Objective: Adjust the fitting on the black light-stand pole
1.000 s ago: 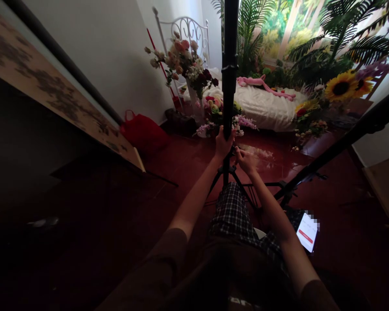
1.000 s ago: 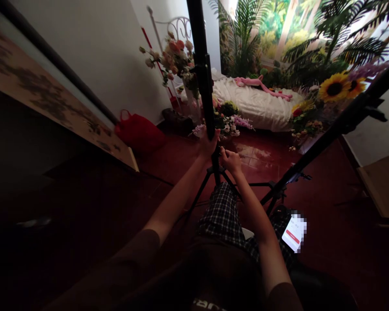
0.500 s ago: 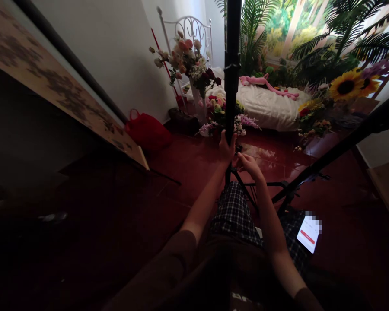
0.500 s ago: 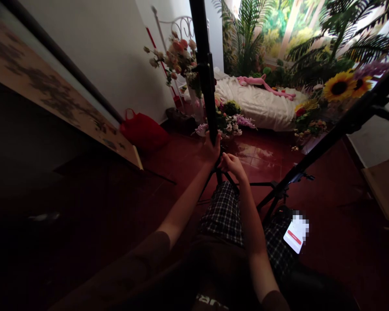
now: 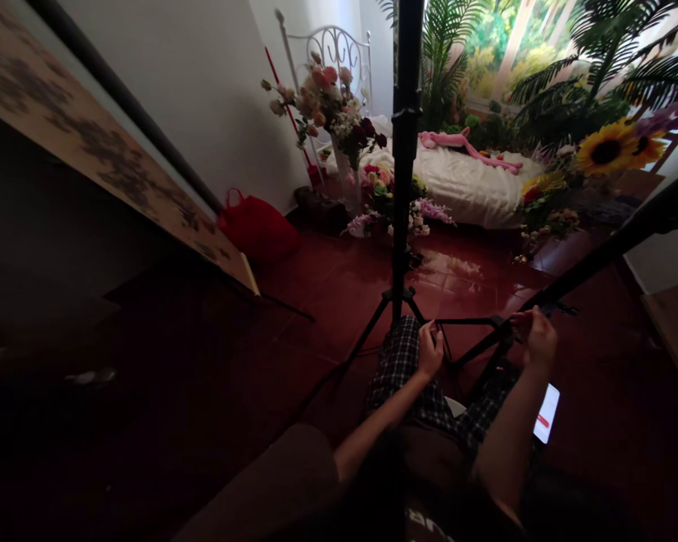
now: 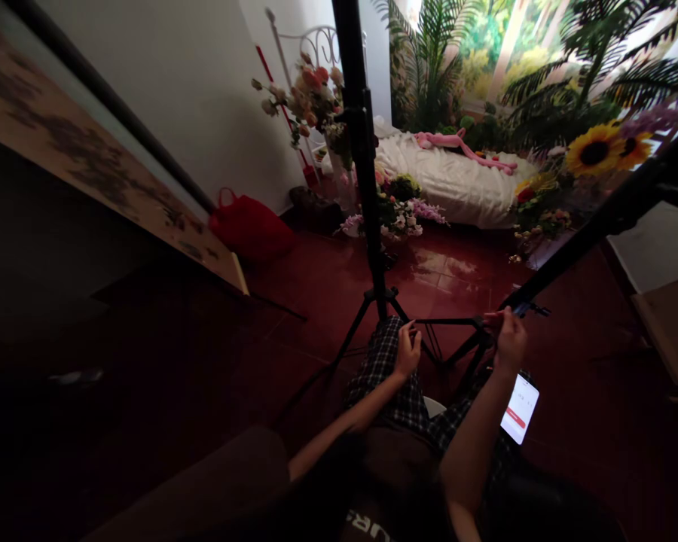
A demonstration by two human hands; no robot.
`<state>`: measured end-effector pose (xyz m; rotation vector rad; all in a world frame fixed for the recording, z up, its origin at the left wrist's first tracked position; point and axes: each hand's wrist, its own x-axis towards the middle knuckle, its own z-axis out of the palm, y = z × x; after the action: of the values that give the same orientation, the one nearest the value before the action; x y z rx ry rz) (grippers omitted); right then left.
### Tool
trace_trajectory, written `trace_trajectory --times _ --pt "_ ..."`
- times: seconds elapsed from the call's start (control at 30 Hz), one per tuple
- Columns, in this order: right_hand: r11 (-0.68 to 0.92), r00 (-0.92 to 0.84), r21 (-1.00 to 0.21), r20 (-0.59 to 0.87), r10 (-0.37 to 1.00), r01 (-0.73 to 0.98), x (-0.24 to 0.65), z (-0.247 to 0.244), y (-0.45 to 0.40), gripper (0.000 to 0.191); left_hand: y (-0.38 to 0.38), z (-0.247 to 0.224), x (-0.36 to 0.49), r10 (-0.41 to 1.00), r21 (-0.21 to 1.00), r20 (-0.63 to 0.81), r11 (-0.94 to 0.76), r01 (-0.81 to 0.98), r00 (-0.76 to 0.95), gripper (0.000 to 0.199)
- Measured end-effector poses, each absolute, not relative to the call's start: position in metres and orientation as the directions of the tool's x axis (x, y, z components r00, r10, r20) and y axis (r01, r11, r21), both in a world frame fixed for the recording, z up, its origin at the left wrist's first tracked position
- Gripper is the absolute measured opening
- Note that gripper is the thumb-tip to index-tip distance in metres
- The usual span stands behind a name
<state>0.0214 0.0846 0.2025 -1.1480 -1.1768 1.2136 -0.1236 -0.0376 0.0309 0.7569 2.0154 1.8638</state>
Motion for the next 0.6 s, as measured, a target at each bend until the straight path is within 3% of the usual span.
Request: trace_trajectory --times 0.2,0.4,0.6 --pt "-0.028 0.196 -0.984 -0.063 0.979 -0.176 0.054 0.197 0.086 0.038 0.020 0.096 -0.084 0.784 0.960 0.276 -0.194 0.202 -0.556 0.044" --pt "-0.043 0.212 -0.970 -0.095 0.973 -0.240 0.070 0.204 0.082 0.044 0.101 0.178 -0.053 0.731 0.824 0.562 -0.453 0.340 -0.388 0.041" --pt "-0.041 0.268 -0.954 -0.124 0.956 -0.296 0.077 0.206 0.080 0.046 0.148 0.193 -0.040 0.813 0.813 0.533 -0.416 0.408 -0.233 0.028"
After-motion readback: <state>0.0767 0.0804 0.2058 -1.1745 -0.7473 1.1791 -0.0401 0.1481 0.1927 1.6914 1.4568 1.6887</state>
